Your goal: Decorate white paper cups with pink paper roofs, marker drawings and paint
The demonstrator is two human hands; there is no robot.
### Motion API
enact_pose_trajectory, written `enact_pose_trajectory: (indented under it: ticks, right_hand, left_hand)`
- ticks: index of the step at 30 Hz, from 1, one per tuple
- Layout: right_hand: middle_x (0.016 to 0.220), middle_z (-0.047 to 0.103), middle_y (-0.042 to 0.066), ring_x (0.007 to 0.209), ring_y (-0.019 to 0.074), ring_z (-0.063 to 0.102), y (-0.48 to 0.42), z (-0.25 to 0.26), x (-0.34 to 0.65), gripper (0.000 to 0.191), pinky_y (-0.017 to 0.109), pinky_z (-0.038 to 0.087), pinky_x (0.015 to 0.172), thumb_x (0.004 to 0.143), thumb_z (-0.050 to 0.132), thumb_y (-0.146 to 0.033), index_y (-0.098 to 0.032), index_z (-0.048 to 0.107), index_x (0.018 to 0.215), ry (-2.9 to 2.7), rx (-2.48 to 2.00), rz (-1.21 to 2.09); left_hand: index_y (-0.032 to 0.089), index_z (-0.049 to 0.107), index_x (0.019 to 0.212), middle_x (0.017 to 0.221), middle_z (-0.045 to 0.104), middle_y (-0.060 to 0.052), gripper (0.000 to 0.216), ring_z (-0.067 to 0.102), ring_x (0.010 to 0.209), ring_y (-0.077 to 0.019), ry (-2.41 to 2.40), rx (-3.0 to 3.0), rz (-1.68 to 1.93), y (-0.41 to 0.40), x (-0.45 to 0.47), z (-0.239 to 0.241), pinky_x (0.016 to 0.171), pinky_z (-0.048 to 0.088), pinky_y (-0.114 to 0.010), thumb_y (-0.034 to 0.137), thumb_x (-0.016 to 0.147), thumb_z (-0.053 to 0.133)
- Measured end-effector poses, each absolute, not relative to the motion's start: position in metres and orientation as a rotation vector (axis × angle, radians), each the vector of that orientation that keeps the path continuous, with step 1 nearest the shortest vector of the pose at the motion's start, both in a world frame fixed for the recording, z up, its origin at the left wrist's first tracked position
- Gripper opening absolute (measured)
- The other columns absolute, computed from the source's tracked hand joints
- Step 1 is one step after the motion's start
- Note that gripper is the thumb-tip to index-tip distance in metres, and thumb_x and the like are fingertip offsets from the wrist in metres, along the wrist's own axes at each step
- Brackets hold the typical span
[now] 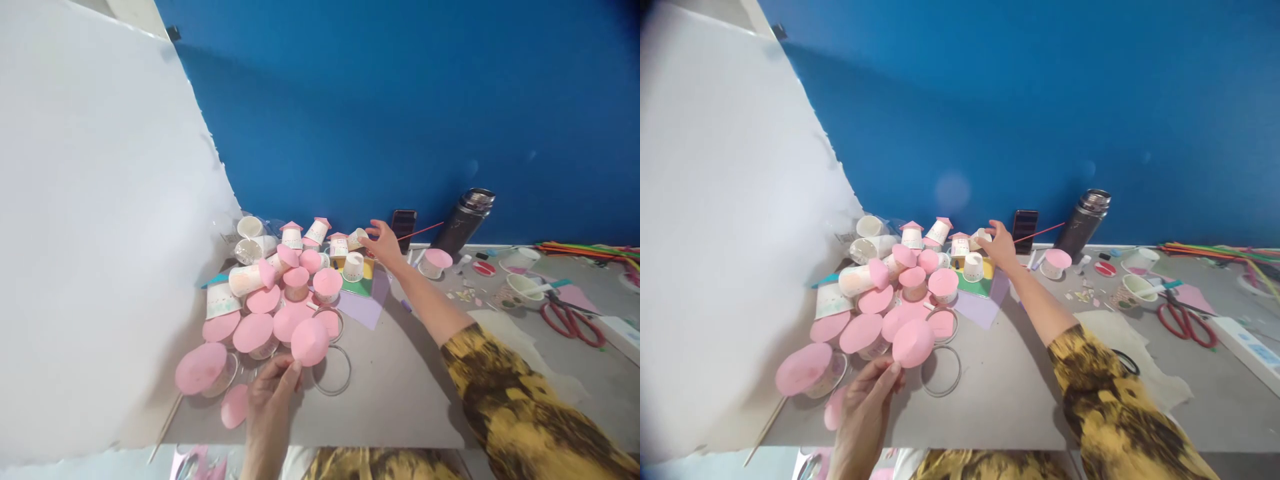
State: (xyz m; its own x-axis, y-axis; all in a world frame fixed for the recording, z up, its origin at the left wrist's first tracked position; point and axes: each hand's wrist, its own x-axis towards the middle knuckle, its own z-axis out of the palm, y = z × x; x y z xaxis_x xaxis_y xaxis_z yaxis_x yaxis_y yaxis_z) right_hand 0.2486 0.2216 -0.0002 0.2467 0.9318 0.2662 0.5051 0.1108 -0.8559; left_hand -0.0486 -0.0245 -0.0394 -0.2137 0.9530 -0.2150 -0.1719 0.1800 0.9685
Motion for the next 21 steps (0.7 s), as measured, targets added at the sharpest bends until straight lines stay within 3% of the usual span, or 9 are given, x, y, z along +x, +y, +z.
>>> enact_pose_trajectory:
  ticks: [2,6,11,17,21]
  right_hand:
    - [0.131,0.072,0.017,0.12,0.0321,0.07,0.206,-0.009,0.258,0.075,0.05,0.053,0.105,0.075,0.083,-0.043,-0.018,0.057,0.141,-1.442,-1.593,0.567]
    - [0.121,0.077,0.015,0.116,0.0357,0.072,0.19,-0.027,0.254,0.066,0.05,0.054,0.102,0.059,0.095,-0.036,-0.019,0.072,0.118,-1.564,-1.668,0.609]
    - [0.116,0.079,0.009,0.107,0.0278,0.074,0.185,-0.026,0.244,0.036,0.043,0.055,0.096,0.075,0.083,-0.031,-0.02,0.075,0.109,-1.636,-1.627,0.606]
    - [0.132,0.071,0.011,0.124,0.0315,0.065,0.111,-0.02,0.261,0.049,0.047,0.054,0.101,0.077,0.081,-0.046,-0.024,0.072,0.12,-1.678,-1.549,0.547]
    - [0.131,0.071,0.013,0.124,0.032,0.064,0.047,-0.035,0.261,0.05,0.049,0.054,0.102,0.078,0.082,-0.044,-0.023,0.071,0.122,-1.72,-1.514,0.521]
  left_hand:
    - [0.018,0.069,0.072,0.062,0.06,0.001,0.048,0.051,0.061,-0.0114,1.269,0.736,1.285,-0.022,-0.042,-0.037,0.055,0.041,-0.02,0.059,0.064,0.092]
    - [0.017,0.068,0.069,0.061,0.06,0.001,0.05,0.052,0.059,-0.0102,1.104,0.52,1.269,-0.016,-0.024,-0.022,0.053,0.042,-0.019,0.051,0.051,0.1]
    - [0.016,0.063,0.066,0.062,0.056,0.003,0.047,0.051,0.059,-0.0096,0.945,0.369,1.316,-0.015,-0.016,-0.009,0.051,0.044,-0.02,0.038,0.05,0.102]
    - [0.016,0.061,0.068,0.065,0.053,0.005,0.044,0.047,0.056,-0.008,0.841,0.208,1.297,-0.017,-0.016,-0.014,0.045,0.042,-0.02,0.027,0.053,0.101]
    - [0.015,0.061,0.069,0.065,0.053,0.005,0.043,0.047,0.056,-0.0071,0.812,0.177,1.22,-0.015,-0.007,-0.013,0.044,0.041,-0.019,0.024,0.054,0.1]
